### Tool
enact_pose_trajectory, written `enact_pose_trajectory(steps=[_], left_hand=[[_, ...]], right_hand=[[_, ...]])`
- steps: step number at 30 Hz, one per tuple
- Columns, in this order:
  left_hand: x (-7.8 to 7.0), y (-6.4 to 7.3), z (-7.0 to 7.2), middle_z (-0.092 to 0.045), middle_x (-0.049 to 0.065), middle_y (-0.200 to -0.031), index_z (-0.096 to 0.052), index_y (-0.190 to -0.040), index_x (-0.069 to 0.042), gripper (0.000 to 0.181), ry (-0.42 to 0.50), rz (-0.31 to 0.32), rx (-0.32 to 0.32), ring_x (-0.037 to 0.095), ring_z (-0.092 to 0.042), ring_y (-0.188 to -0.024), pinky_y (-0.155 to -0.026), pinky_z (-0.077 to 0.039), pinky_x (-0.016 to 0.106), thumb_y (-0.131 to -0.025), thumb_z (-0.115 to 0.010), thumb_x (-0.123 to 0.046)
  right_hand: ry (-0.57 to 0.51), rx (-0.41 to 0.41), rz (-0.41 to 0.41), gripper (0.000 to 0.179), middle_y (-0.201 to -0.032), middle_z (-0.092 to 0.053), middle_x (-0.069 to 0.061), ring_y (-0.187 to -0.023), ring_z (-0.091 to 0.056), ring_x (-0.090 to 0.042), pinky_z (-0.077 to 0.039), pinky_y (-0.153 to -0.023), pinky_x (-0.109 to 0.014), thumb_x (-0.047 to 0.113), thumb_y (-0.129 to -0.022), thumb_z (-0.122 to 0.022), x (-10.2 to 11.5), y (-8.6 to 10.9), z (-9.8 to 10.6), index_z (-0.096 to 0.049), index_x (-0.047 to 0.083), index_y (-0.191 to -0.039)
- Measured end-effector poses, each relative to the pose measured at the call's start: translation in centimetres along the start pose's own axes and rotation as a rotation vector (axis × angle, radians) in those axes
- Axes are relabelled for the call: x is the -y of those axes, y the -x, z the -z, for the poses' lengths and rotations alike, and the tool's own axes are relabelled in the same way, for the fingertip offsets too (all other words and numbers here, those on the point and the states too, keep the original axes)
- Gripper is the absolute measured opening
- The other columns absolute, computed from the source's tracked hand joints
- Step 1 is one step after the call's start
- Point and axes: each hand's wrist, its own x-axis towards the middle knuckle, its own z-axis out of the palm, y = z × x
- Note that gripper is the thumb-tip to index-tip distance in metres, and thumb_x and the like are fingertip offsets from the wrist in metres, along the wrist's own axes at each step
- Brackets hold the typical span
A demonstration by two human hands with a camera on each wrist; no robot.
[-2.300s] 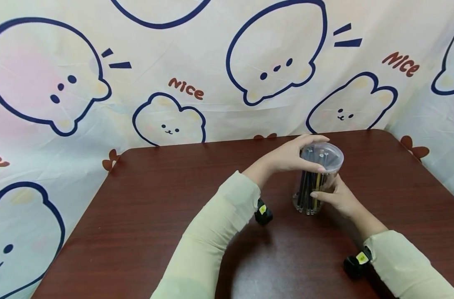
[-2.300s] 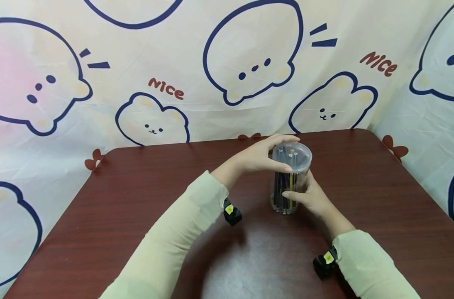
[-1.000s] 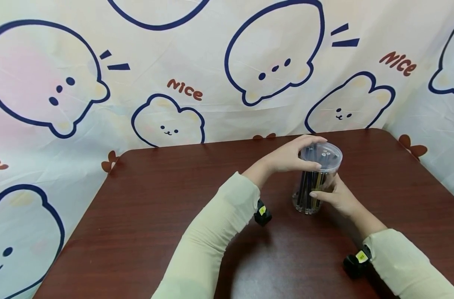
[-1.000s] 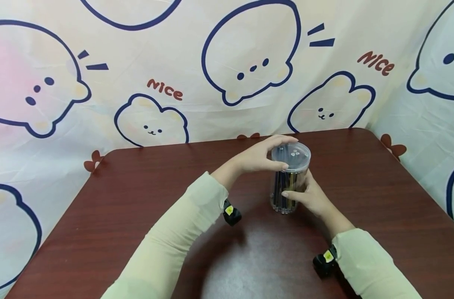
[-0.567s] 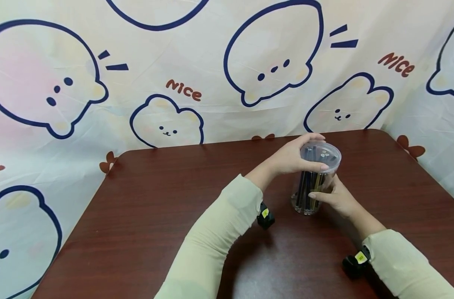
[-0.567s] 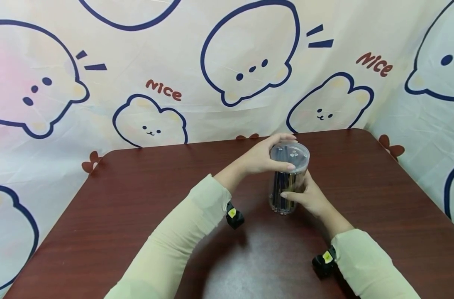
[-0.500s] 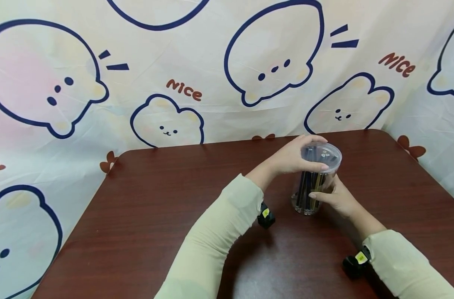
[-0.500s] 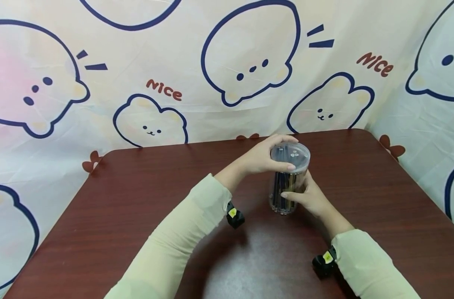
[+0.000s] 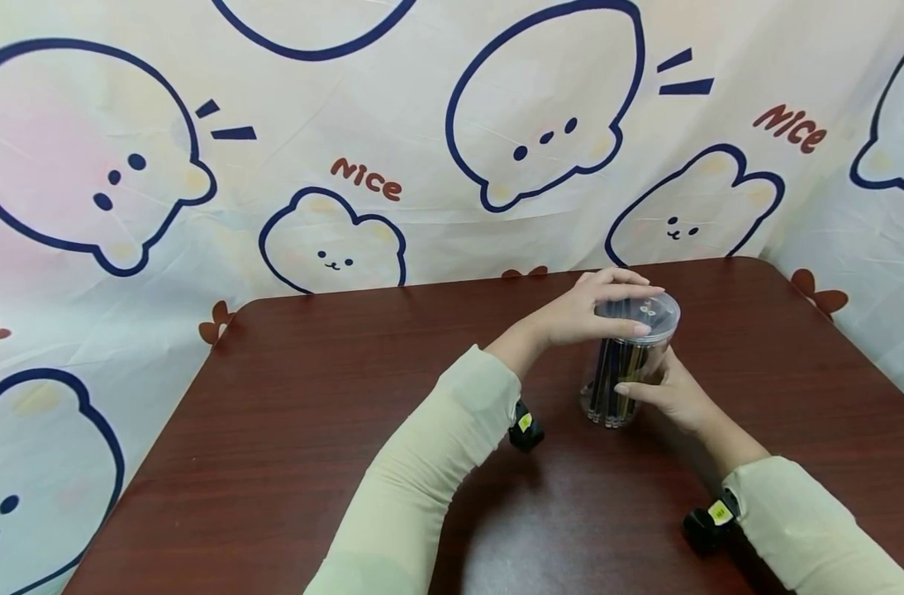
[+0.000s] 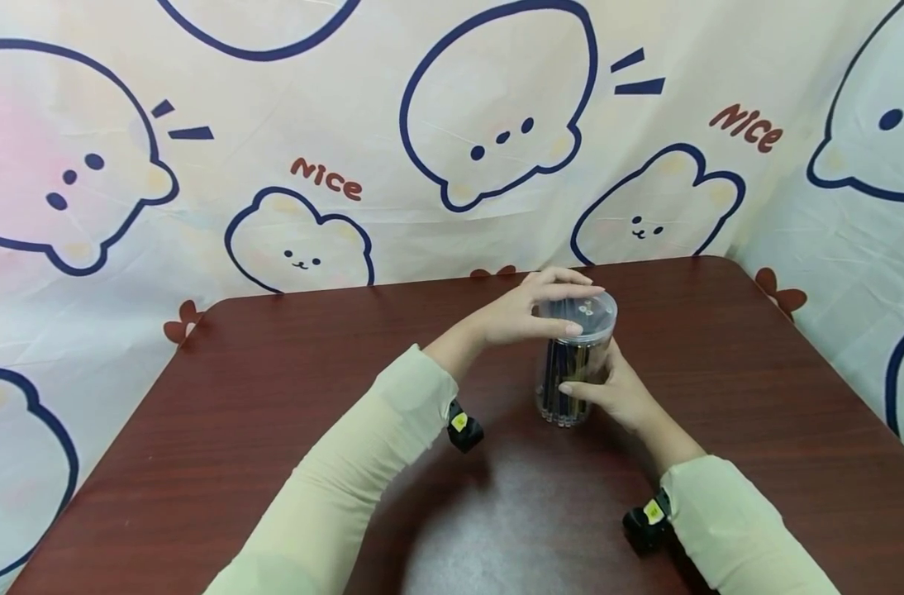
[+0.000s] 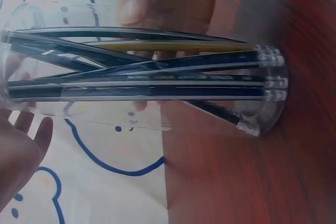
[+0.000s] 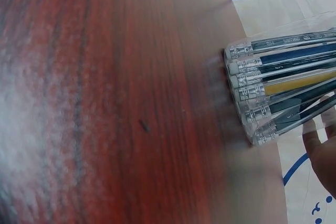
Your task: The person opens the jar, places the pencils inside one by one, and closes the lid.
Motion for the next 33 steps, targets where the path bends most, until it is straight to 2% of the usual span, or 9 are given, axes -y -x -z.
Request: enact_pose_trajectory(steps=[2, 5, 8, 11, 15, 21, 25, 30, 33], left_hand=[[0.1, 0.0, -0.2, -0.034, -0.01, -0.124, -0.05, -0.123, -0.02, 0.046, 0.017, 0.025, -0.03, 0.004, -0.016, -0.112, -0.083, -0.029, 0.02, -0.079, -0.06, -0.028], [0.2, 0.0, -0.3, -0.033, -0.006, -0.12, -0.053, -0.12, -0.019, 0.046, 0.064, 0.028, -0.06, 0.006, -0.02, -0.109, -0.081, -0.032, 0.02, -0.076, -0.064, -0.026], [0.0, -0.1, -0.1, -0.033, -0.006, -0.116, -0.054, -0.119, -0.018, 0.047, 0.102, 0.044, -0.04, 0.005, -0.026, -0.105, -0.079, -0.035, 0.019, -0.074, -0.066, -0.024], [-0.3, -0.1, 0.5, -0.035, -0.007, -0.119, -0.053, -0.12, -0.02, 0.047, 0.067, 0.05, 0.025, 0.003, -0.028, -0.106, -0.081, -0.034, 0.019, -0.075, -0.065, -0.026], [-0.5, -0.2, 1.0, -0.031, -0.01, -0.128, -0.049, -0.123, -0.024, 0.047, -0.039, 0.06, 0.093, 0.003, -0.018, -0.111, -0.084, -0.028, 0.019, -0.078, -0.06, -0.03], [-0.5, -0.2, 0.6, -0.03, -0.01, -0.12, -0.054, -0.118, -0.029, 0.044, -0.025, 0.119, 0.029, 0.005, -0.018, -0.107, -0.079, -0.031, 0.02, -0.076, -0.063, -0.035], [-0.4, -0.1, 0.6, -0.035, -0.009, -0.113, -0.057, -0.116, -0.026, 0.043, 0.02, 0.108, 0.015, 0.004, -0.026, -0.103, -0.077, -0.035, 0.018, -0.074, -0.066, -0.032], [-0.4, 0.1, 1.1, -0.039, -0.008, -0.121, -0.05, -0.123, -0.019, 0.051, 0.108, 0.092, 0.056, 0.002, -0.037, -0.103, -0.081, -0.037, 0.018, -0.075, -0.067, -0.025], [-0.2, 0.1, 1.0, -0.038, -0.006, -0.125, -0.045, -0.126, -0.015, 0.054, 0.076, 0.049, 0.068, 0.002, -0.034, -0.105, -0.083, -0.034, 0.018, -0.076, -0.064, -0.023]], right_hand=[[0.002, -0.001, -0.005, 0.073, -0.118, -0.038, 0.0, -0.101, -0.044, -0.006, -0.04, -0.079, -0.017, -0.01, -0.076, -0.055, 0.0, 0.0, 0.0, -0.013, 0.011, -0.132], [0.024, -0.005, -0.018, 0.073, -0.118, -0.037, 0.001, -0.1, -0.043, -0.005, -0.04, -0.078, -0.017, -0.009, -0.076, -0.056, 0.0, 0.0, 0.0, -0.013, 0.012, -0.132], [0.037, -0.015, -0.021, 0.071, -0.117, -0.038, 0.001, -0.1, -0.043, -0.005, -0.04, -0.077, -0.017, -0.009, -0.076, -0.056, 0.0, 0.0, 0.0, -0.015, 0.012, -0.131], [0.034, -0.023, -0.008, 0.071, -0.116, -0.038, 0.001, -0.1, -0.043, -0.005, -0.04, -0.077, -0.016, -0.011, -0.075, -0.056, -0.1, 0.1, 0.0, -0.017, 0.012, -0.13], [0.007, -0.026, -0.001, 0.068, -0.114, -0.04, 0.001, -0.097, -0.045, -0.005, -0.041, -0.075, -0.017, -0.012, -0.075, -0.055, -0.1, 0.1, 0.0, -0.021, 0.014, -0.127], [0.019, -0.02, -0.014, 0.064, -0.111, -0.042, 0.001, -0.096, -0.046, -0.006, -0.042, -0.075, -0.018, -0.011, -0.075, -0.055, 0.0, 0.0, 0.0, -0.023, 0.016, -0.124], [0.035, -0.013, -0.009, 0.068, -0.113, -0.04, 0.001, -0.097, -0.044, -0.006, -0.041, -0.075, -0.018, -0.011, -0.076, -0.055, 0.0, 0.0, -0.1, -0.019, 0.015, -0.127], [0.056, -0.022, 0.0, 0.073, -0.114, -0.04, 0.001, -0.097, -0.045, -0.005, -0.042, -0.073, -0.017, -0.012, -0.075, -0.056, -0.1, 0.1, -0.1, -0.015, 0.01, -0.131], [0.082, -0.025, -0.014, 0.078, -0.118, -0.035, -0.001, -0.098, -0.043, -0.005, -0.042, -0.072, -0.017, -0.011, -0.075, -0.056, -0.1, 0.2, -0.1, -0.009, 0.008, -0.134]])
